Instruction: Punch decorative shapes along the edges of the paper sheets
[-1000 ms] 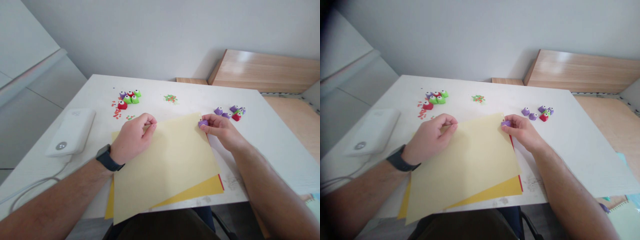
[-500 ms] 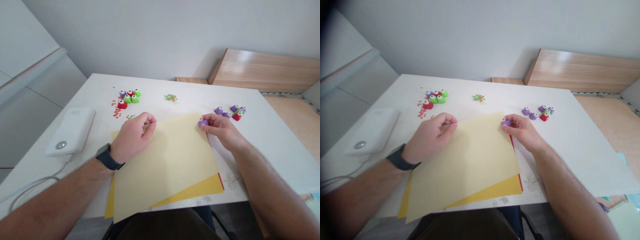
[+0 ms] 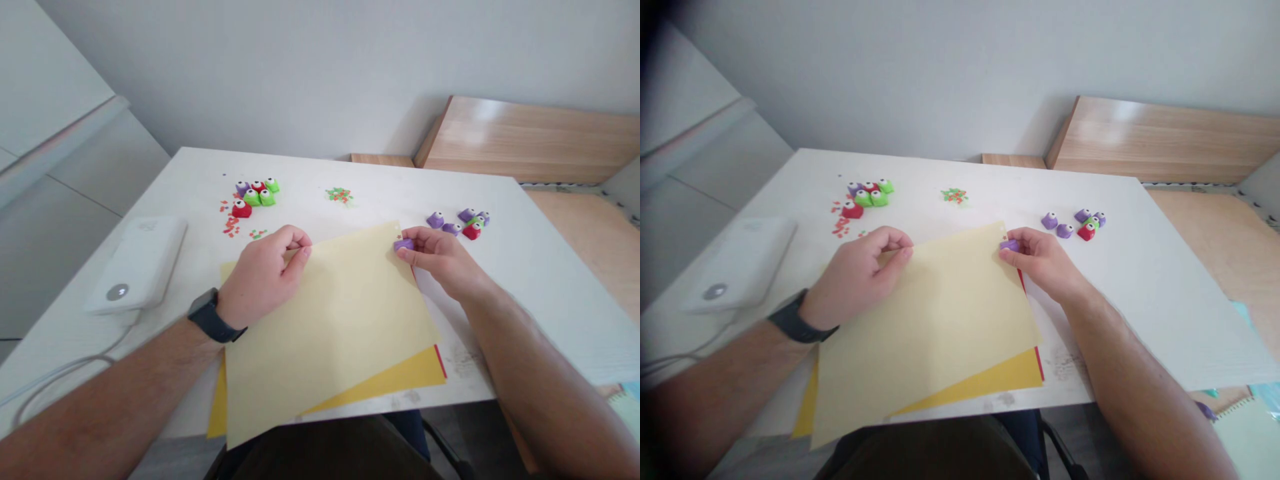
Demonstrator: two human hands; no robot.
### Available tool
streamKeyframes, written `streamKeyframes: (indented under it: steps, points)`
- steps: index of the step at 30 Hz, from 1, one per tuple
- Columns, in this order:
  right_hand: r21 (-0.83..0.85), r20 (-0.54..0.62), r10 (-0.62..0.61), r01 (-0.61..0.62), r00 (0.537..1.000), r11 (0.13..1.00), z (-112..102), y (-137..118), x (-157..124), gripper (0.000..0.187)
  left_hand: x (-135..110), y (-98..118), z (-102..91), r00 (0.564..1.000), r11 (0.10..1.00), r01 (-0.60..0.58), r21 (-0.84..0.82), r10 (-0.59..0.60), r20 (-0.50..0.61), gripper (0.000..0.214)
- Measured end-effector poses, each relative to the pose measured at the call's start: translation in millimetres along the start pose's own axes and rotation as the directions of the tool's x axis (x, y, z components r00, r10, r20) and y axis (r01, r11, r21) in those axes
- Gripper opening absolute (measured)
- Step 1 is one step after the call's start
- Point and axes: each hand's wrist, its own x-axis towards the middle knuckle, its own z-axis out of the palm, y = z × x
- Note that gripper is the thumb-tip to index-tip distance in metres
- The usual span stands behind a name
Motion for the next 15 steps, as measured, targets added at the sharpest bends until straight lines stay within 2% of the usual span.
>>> streamKeyframes:
  steps: [15]
  points:
    - [0.004,-0.009,-0.002,0.002,1.0,1.0,-0.2,2.7,2.7,0.039,-0.9,-1.0,1.0,0.999,0.999,-0.034,-0.03,0.034,-0.006,0.013]
